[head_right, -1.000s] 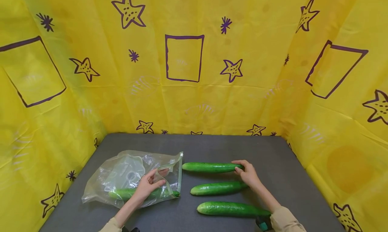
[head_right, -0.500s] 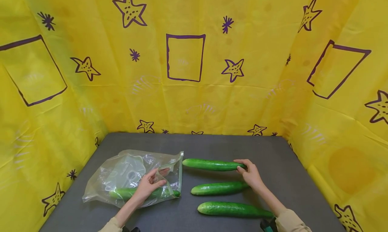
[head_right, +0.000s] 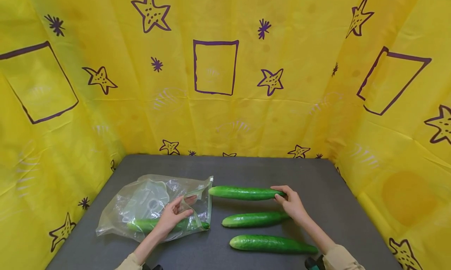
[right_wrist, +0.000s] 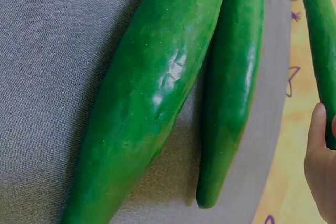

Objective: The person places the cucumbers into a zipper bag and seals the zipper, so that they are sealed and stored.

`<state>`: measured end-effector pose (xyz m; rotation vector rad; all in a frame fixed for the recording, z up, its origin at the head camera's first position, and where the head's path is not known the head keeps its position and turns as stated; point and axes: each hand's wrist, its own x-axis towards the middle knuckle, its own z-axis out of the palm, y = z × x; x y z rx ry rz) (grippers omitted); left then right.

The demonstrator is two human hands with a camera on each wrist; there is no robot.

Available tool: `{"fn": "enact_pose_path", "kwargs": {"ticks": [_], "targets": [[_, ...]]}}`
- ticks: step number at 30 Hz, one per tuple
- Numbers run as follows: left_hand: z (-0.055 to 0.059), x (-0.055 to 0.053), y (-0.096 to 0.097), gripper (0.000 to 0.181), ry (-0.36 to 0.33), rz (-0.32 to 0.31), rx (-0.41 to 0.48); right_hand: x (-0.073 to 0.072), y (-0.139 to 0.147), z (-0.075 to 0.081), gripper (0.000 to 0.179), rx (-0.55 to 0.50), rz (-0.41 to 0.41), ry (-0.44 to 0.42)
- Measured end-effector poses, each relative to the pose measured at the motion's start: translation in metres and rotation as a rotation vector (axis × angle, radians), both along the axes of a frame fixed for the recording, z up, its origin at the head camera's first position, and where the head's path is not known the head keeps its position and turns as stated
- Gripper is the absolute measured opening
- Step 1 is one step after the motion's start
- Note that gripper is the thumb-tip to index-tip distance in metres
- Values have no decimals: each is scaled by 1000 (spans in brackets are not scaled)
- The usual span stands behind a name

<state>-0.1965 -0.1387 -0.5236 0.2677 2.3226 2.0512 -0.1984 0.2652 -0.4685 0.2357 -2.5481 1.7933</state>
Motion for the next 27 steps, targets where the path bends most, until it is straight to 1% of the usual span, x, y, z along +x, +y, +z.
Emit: {"fn": "enact_pose_path", "kwargs": {"ticks": [9,14,19,21,24,27], "targets": [[0,1,0,68,0,2,13,4,-3,-2,34,-19,33,-5],[0,1,1,65,8,10,29,6,-5,-5,34,-7,43,-13],[1,1,2,63,11,8,40,7,-9,-6,34,-7,73,-13],[1,1,1,63,5,10,42,8,-10,-7,34,1,85,-10],[1,1,1,65,-4,9,39,8,-13,-9,34,-7,82,-24],[0,1,0,68,-12,11,27,8,-16,-11,35,-13,100,-42]]}}
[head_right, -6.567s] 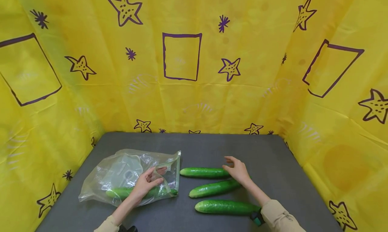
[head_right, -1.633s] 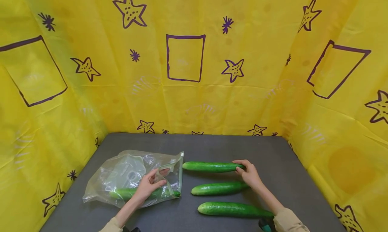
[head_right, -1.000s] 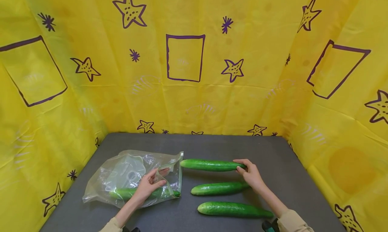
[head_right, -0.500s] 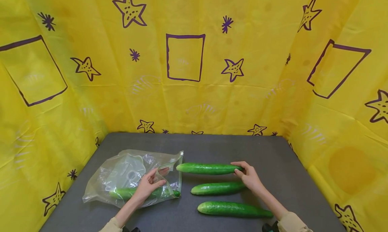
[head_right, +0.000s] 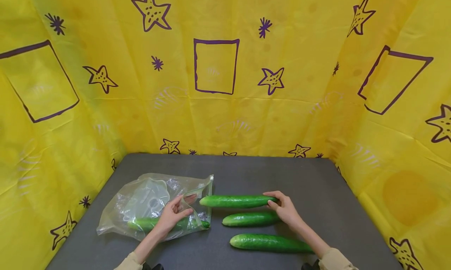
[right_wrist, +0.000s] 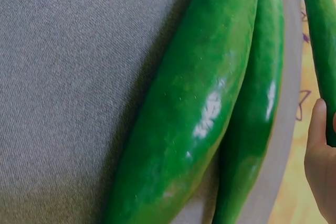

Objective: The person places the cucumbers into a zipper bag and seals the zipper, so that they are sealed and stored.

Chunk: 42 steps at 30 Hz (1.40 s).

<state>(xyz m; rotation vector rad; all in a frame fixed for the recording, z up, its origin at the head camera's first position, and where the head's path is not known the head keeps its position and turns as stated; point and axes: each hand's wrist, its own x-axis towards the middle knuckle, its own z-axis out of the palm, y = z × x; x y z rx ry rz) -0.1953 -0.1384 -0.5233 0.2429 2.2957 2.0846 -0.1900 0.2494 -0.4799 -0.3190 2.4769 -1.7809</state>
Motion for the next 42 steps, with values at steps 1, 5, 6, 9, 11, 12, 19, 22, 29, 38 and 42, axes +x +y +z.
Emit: {"fn": "enact_pose_path", "kwargs": {"ticks": [1,5,6,9,11,12,19,22,29,38,42], "targets": [[0,0,0,69,-2,0,-5,0,-1,-1,35,-9,7,-5],[-1,-1,-1,71,-13,2,-25,-1,-4,-4,36,-32,37,-10],[-1,-1,-1,71,-15,3,-29,-1,-5,-4,36,-37,43,-9],[0,0,-1,72,-18,4,-31,-1,-9,-6,36,-45,56,4],[0,0,-1,72,-19,5,-24,0,-11,-8,35,-50,69,11],[0,0,-1,72,-20,6,-16,0,-12,-8,35,-54,74,10],[1,1,0,68,-11,7,32,1,-23,-11,36,-86,67,-33],[0,1,-1,68,-4,6,17,0,-28,-13,35,-91,55,-48],[-3,0,-2,71,-6,1,2,-2,-36,-16,33,-101,33,-56],[-2,0,-2,73,-24,8,5,0,-45,-16,32,-69,51,-16],[-3,0,-2,71,-9,1,4,2,-51,-15,31,-32,53,15]]}}
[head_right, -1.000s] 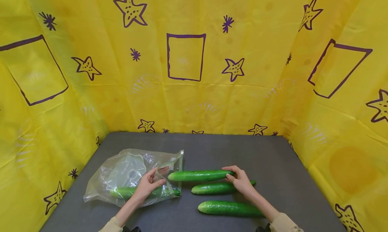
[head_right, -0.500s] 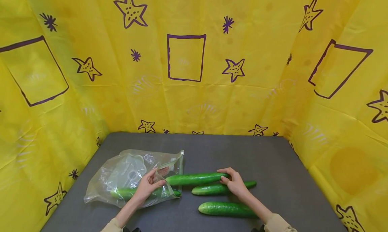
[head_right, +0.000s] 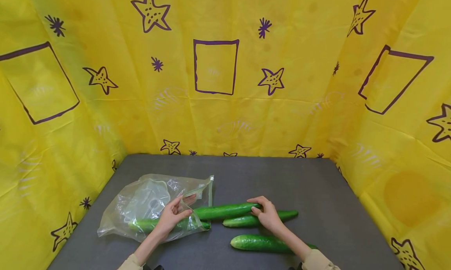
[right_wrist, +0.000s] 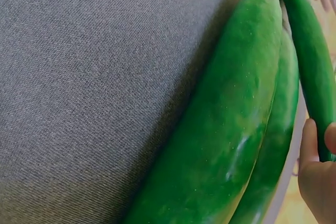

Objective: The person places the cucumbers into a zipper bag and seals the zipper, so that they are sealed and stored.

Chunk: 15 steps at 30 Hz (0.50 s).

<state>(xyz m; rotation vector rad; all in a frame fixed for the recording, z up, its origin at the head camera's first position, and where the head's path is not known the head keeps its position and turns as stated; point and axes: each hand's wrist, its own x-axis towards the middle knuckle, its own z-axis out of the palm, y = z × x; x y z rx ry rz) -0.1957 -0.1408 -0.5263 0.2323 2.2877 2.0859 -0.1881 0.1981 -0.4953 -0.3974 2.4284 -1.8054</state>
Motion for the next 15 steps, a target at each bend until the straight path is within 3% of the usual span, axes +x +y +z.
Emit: {"fn": "enact_pose_path", "kwargs": {"ticks": [3,10,15], "targets": [[-1,-1,0,67,19,-15,15,0,-4,0,29,56,-14,40],[-2,-1,1,65,13,8,49,1,-12,0,24,248,-52,234],[-3,-1,1,65,9,12,48,2,-18,-2,24,257,-38,279]]}}
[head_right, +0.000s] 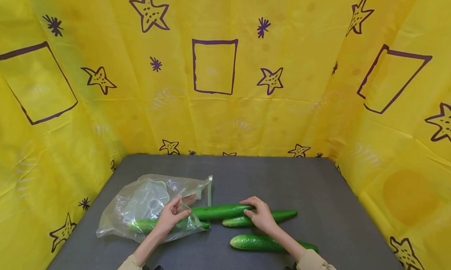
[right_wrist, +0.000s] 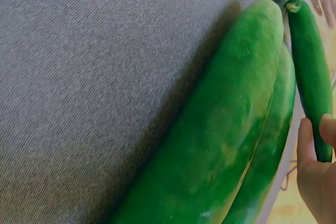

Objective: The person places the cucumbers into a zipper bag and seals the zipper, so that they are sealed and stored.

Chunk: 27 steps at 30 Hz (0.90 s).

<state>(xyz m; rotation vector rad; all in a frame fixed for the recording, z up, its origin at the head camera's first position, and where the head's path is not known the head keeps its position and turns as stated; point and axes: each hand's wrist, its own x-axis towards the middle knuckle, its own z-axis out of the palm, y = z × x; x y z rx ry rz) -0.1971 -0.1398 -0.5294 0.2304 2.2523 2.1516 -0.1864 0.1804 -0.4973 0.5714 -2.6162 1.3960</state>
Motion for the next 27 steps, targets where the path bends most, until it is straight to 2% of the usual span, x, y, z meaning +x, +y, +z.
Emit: {"fn": "enact_pose_path", "kwargs": {"ticks": [9,14,27], "targets": [[2,1,-1,62,32,-26,20,-6,-13,-5,25,6,16,33],[3,1,0,64,19,-12,22,-8,-22,-6,24,20,29,57],[2,0,-1,62,17,-25,38,-9,-42,-13,24,-36,46,-1]]}}
